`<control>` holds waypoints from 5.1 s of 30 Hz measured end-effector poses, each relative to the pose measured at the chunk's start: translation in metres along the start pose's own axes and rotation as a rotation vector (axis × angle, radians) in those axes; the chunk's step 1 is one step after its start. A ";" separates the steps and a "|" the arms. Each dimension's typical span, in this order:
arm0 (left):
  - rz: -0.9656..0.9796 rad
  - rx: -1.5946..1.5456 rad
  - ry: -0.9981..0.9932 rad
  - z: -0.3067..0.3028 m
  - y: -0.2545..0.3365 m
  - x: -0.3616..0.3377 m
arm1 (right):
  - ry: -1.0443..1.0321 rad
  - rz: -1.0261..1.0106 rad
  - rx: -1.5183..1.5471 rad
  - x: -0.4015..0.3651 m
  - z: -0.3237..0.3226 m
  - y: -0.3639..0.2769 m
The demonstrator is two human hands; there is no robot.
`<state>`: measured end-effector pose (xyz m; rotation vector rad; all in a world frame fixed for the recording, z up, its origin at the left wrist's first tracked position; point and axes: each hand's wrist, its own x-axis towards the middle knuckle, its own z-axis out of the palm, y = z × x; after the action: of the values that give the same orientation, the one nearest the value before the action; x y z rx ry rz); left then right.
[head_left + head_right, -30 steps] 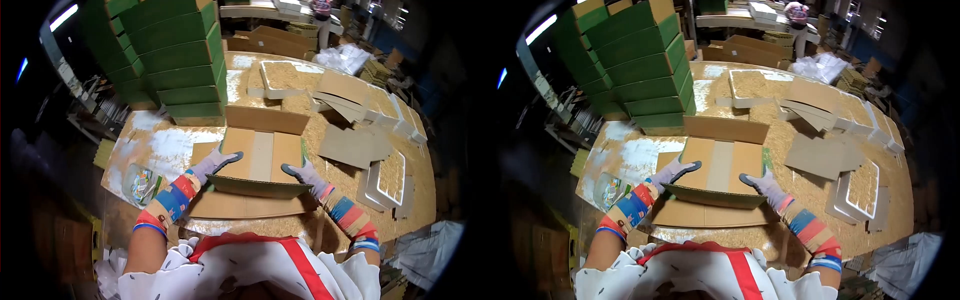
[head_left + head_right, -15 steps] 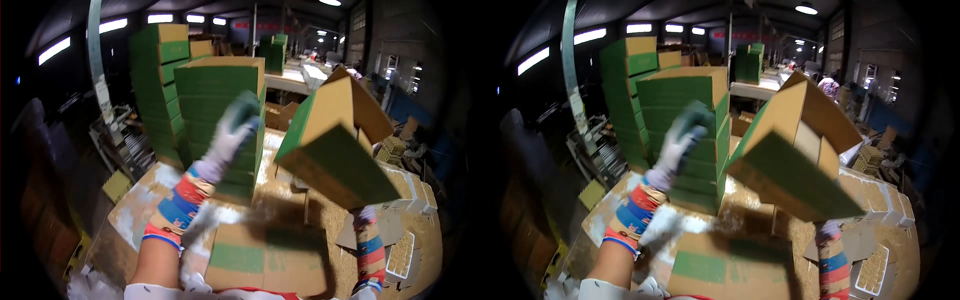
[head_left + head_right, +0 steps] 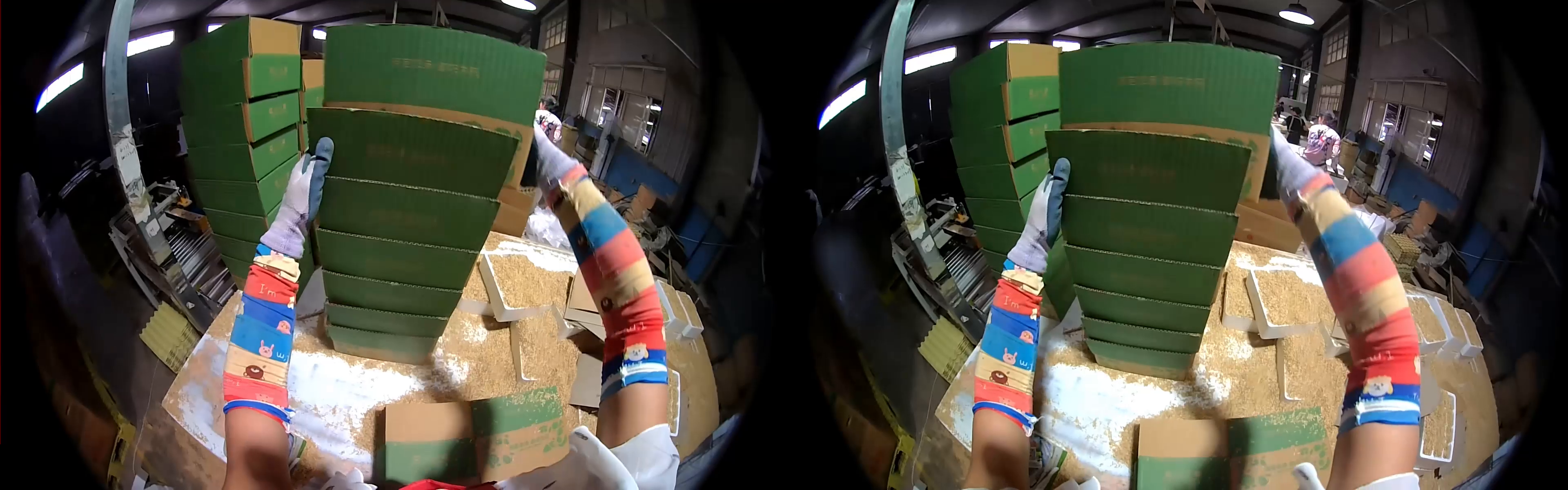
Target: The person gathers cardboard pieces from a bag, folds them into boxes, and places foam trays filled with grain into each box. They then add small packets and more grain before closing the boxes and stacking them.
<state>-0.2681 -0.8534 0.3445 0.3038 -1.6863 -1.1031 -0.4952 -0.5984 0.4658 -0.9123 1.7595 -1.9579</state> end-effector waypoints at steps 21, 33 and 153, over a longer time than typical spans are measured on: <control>-0.153 0.524 -0.883 0.096 0.064 -0.460 | -0.632 -0.489 -1.689 -0.535 -0.171 0.269; -0.609 -0.135 -1.444 0.078 0.170 -0.341 | -0.194 -0.732 -1.340 -0.409 -0.185 0.103; -0.536 0.072 -0.062 0.165 0.051 -0.395 | -1.104 -0.387 -1.180 -0.355 -0.126 0.106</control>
<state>-0.2285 -0.4786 0.1344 0.8094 -1.7492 -1.4502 -0.3367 -0.2924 0.2795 -2.1893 1.8520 -0.0371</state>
